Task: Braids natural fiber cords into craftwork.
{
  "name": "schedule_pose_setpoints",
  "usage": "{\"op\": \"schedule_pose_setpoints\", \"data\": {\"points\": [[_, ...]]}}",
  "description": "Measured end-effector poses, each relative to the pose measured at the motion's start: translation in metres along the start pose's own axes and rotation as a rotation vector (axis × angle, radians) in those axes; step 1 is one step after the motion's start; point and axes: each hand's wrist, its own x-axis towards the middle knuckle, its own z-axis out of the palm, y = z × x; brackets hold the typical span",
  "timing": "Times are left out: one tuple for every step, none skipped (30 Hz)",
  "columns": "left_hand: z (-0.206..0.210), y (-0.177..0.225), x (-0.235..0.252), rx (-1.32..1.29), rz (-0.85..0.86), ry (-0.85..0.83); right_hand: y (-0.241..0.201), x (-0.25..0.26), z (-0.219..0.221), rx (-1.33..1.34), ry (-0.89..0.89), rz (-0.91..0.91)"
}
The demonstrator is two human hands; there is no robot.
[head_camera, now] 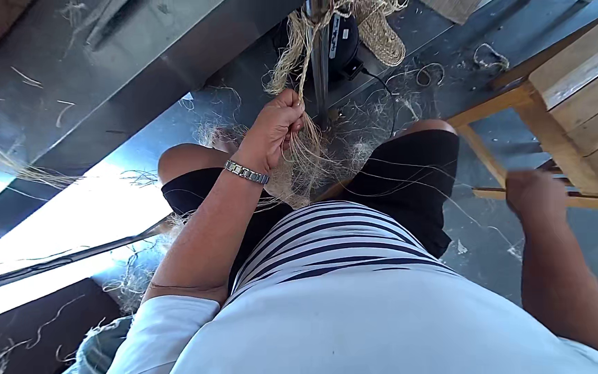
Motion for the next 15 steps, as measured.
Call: {"op": "schedule_pose_setpoints", "data": {"points": [[0.002,-0.001,0.000,-0.002,0.005,-0.004,-0.029,0.007,-0.015,0.100,0.117,-0.160],[0.005,-0.003,0.001,-0.009,0.012,-0.011,-0.062,0.013,-0.027,0.198,0.235,-0.320],[0.008,-0.004,0.002,-0.021,0.019,-0.020,-0.096,0.017,-0.034,0.302,0.329,-0.479],[0.011,-0.006,0.002,-0.029,0.023,-0.023,-0.131,0.021,-0.034,0.417,0.378,-0.633],[0.015,-0.007,0.002,-0.035,0.030,-0.021,-0.166,0.023,-0.030,0.532,0.361,-0.768],[0.017,-0.008,0.002,-0.032,0.036,-0.019,-0.201,0.023,-0.020,0.625,0.278,-0.862],[0.019,-0.009,0.002,-0.026,0.045,-0.012,-0.232,0.021,-0.008,0.674,0.150,-0.910],[0.020,-0.011,0.003,-0.012,0.057,0.002,-0.258,0.018,0.003,0.682,-0.004,-0.914],[0.020,-0.013,0.004,0.003,0.075,0.019,-0.280,0.016,0.013,0.681,-0.153,-0.885],[0.019,-0.016,0.006,0.019,0.099,0.034,-0.295,0.014,0.021,0.710,-0.253,-0.844],[0.019,-0.017,0.006,0.046,0.119,0.050,-0.306,0.014,0.026,0.757,-0.320,-0.783],[0.018,-0.018,0.006,0.073,0.132,0.062,-0.310,0.013,0.028,0.844,-0.388,-0.709],[0.017,-0.021,0.006,0.089,0.137,0.062,-0.310,0.013,0.028,0.958,-0.473,-0.633],[0.017,-0.021,0.006,0.096,0.132,0.055,-0.306,0.013,0.026,1.078,-0.570,-0.564],[0.018,-0.021,0.006,0.094,0.125,0.043,-0.299,0.013,0.021,1.185,-0.653,-0.506]]}}
